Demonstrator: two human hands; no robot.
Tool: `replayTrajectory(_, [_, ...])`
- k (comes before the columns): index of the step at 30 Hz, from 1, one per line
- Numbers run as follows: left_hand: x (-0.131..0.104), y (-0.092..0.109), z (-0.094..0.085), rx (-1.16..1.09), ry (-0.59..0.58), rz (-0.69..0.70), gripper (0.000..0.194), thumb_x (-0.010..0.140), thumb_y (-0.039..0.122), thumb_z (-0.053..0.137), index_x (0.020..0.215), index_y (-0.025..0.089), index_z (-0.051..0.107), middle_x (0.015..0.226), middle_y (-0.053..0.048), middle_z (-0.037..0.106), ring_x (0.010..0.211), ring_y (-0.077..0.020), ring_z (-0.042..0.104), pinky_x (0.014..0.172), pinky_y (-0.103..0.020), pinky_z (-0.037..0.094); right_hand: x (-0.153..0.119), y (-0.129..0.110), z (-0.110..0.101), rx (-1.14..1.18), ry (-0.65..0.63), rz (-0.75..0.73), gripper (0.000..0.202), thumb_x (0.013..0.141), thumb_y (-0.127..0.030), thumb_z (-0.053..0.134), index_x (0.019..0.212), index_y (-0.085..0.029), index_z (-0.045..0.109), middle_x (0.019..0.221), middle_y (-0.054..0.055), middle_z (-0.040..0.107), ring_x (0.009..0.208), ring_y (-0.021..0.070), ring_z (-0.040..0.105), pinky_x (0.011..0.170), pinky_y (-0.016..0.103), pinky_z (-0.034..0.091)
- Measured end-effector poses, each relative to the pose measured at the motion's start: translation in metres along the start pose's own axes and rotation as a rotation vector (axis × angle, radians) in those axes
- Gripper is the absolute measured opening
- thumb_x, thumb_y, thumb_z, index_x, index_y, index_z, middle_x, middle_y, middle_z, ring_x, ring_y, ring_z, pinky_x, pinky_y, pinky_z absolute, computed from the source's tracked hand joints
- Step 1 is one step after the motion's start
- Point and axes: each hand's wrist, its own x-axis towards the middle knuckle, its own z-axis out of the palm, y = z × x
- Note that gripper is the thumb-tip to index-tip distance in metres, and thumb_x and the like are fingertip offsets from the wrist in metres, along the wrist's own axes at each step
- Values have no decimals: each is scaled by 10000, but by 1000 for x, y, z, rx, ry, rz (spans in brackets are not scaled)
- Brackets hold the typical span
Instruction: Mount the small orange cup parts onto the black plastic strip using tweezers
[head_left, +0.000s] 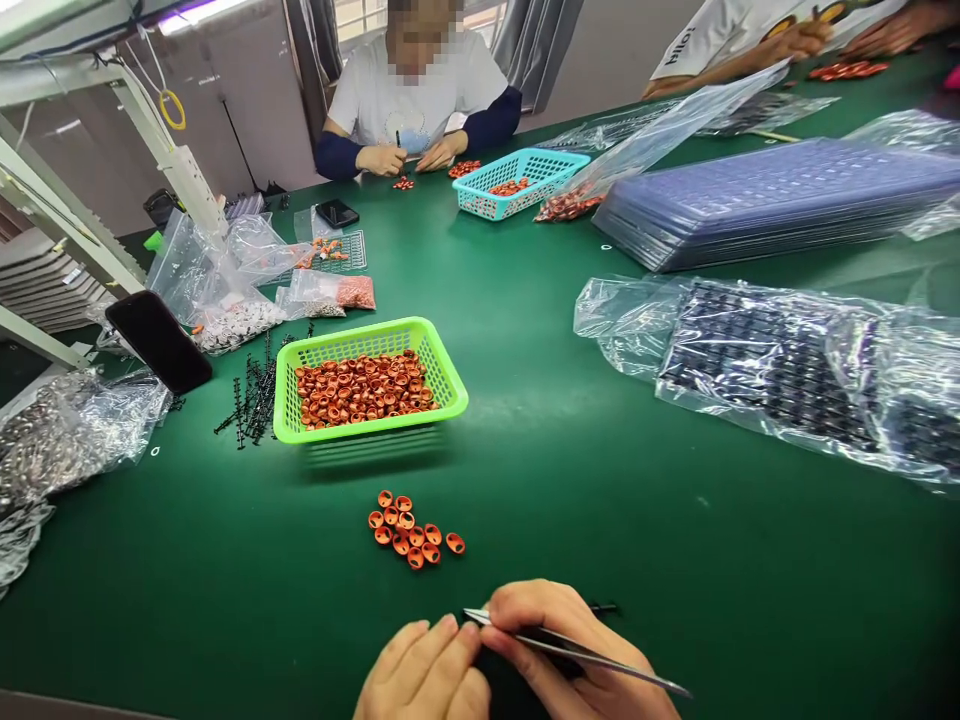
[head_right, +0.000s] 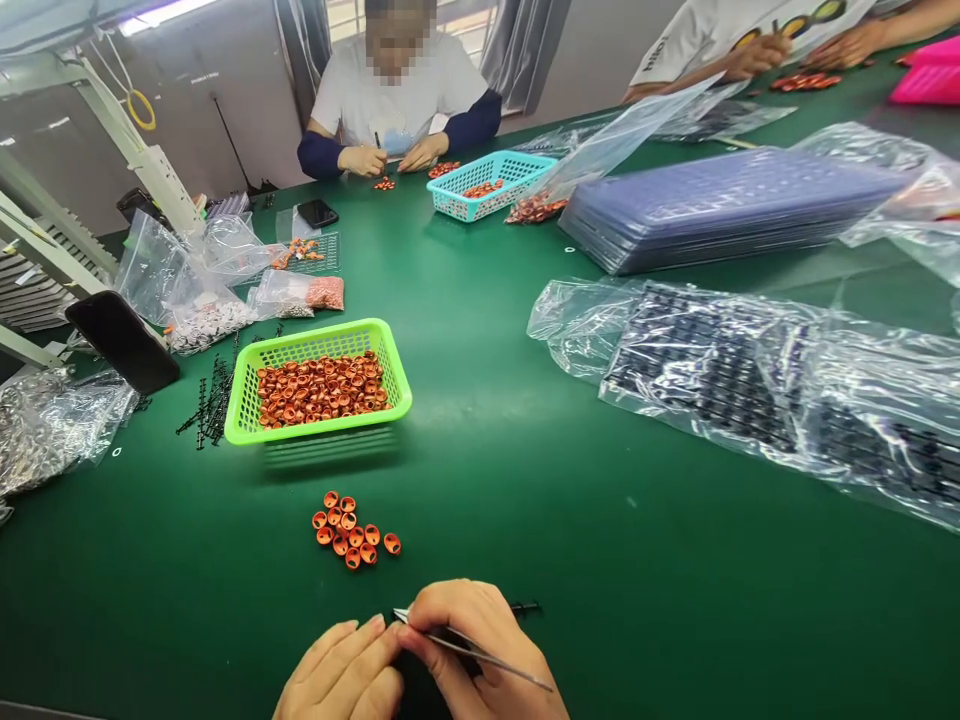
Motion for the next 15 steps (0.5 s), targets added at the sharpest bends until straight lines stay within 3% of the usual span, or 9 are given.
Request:
replayTrajectory(8, [-3,-2,-4,-42,-48,-16,463,1084,134,264,842,164,657,959,-28,820,906,-131,776,952,-236,492,9,-11,1,85,71,34,224,962,-421,667,805,-272,723,780,1,748,734,187,713,699,270,581])
replayTrajectory(12, [-5,-2,-9,-119,-47,-64,409,1081,150,295,901,159,662,1037,-74,806,993,-187,760,924,-277,536,12,-13,2,255,148,120,220,910,-454,729,798,-266,740,789,11,752,739,182,725,696,230,598])
replayTrajectory(15, [-8,-1,-18,-349,-16,-269,237,1060,206,451,992,175,676,938,-67,794,883,-177,761,814,-248,589,15,-16,-2,354,193,178,195,888,-436,759,788,-271,733,779,-4,743,725,151,719,679,159,584])
